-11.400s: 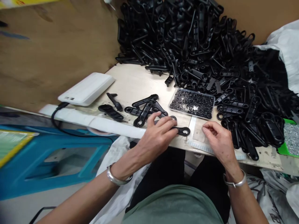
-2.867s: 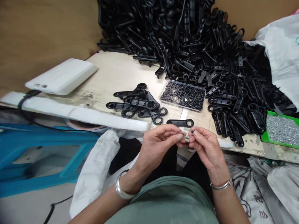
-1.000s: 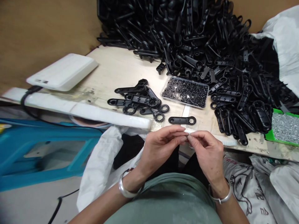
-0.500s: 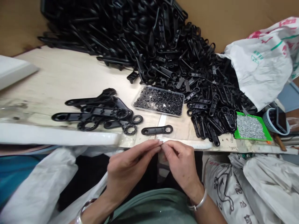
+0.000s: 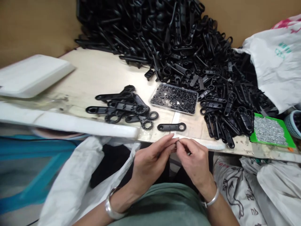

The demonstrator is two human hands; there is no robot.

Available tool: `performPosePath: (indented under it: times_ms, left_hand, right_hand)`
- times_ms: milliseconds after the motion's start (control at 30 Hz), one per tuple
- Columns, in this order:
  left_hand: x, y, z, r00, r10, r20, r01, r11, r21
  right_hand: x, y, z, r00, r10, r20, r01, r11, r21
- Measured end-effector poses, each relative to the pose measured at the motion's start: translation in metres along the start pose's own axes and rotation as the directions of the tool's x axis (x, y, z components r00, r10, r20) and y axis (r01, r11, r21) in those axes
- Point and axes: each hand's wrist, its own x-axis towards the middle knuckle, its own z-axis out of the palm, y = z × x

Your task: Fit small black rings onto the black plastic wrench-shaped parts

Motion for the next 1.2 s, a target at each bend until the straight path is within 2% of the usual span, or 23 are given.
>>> performPosePath:
  times_ms: [67, 133, 200, 267, 333, 400, 467, 600, 700, 800, 1000, 1200]
  left_hand:
    - [0.000, 0.000, -0.001, 0.999, -0.016, 0.030, 0.017, 0.999, -0.047]
    - [0.002, -0.001, -0.006, 0.999, -0.002, 0.048, 0.004, 0.999, -0.043]
    - [0.008, -0.003, -0.013, 0.996, 0.081, 0.038, -0.083, 0.995, 0.051]
    - [0.018, -0.006, -0.020, 0.976, 0.210, 0.054, -0.216, 0.950, 0.226]
    - [0.029, -0.010, -0.024, 0.949, 0.267, 0.165, -0.312, 0.858, 0.407]
    - [0.039, -0.014, -0.024, 0.928, 0.220, 0.299, -0.354, 0.770, 0.531]
    - [0.044, -0.019, -0.022, 0.906, 0.170, 0.388, -0.383, 0.721, 0.578]
    - [0.041, -0.023, -0.020, 0.875, 0.210, 0.436, -0.442, 0.713, 0.544]
    - [0.035, -0.021, -0.021, 0.866, 0.251, 0.432, -0.465, 0.719, 0.516]
    - [0.031, -0.021, -0.021, 0.866, 0.239, 0.440, -0.457, 0.736, 0.499]
    - [0.030, -0.024, -0.020, 0.869, 0.209, 0.448, -0.425, 0.777, 0.463]
    - [0.031, -0.025, -0.019, 0.900, 0.188, 0.393, -0.331, 0.881, 0.337]
  right_hand:
    - [-0.002, 0.001, 0.001, 0.997, -0.067, -0.030, 0.065, 0.996, -0.055]
    - [-0.003, 0.003, 0.000, 0.996, -0.080, -0.031, 0.077, 0.994, -0.084]
    - [-0.002, 0.006, -0.003, 0.998, -0.052, -0.029, 0.049, 0.995, -0.090]
    - [0.000, 0.011, -0.007, 0.999, -0.020, -0.045, 0.015, 0.995, -0.097]
    - [0.003, 0.016, -0.011, 0.998, -0.017, -0.057, 0.010, 0.993, -0.117]
    - [0.007, 0.020, -0.014, 0.998, -0.043, -0.043, 0.037, 0.989, -0.145]
    - [0.011, 0.024, -0.017, 0.997, -0.080, -0.010, 0.077, 0.983, -0.169]
    - [0.018, 0.028, -0.024, 0.989, -0.140, 0.051, 0.148, 0.965, -0.215]
    - [0.022, 0.031, -0.029, 0.976, -0.177, 0.129, 0.204, 0.948, -0.244]
    - [0.025, 0.032, -0.030, 0.963, -0.194, 0.185, 0.236, 0.940, -0.247]
    - [0.027, 0.032, -0.026, 0.961, -0.162, 0.222, 0.221, 0.937, -0.271]
    - [0.024, 0.035, -0.025, 0.972, -0.108, 0.210, 0.158, 0.959, -0.236]
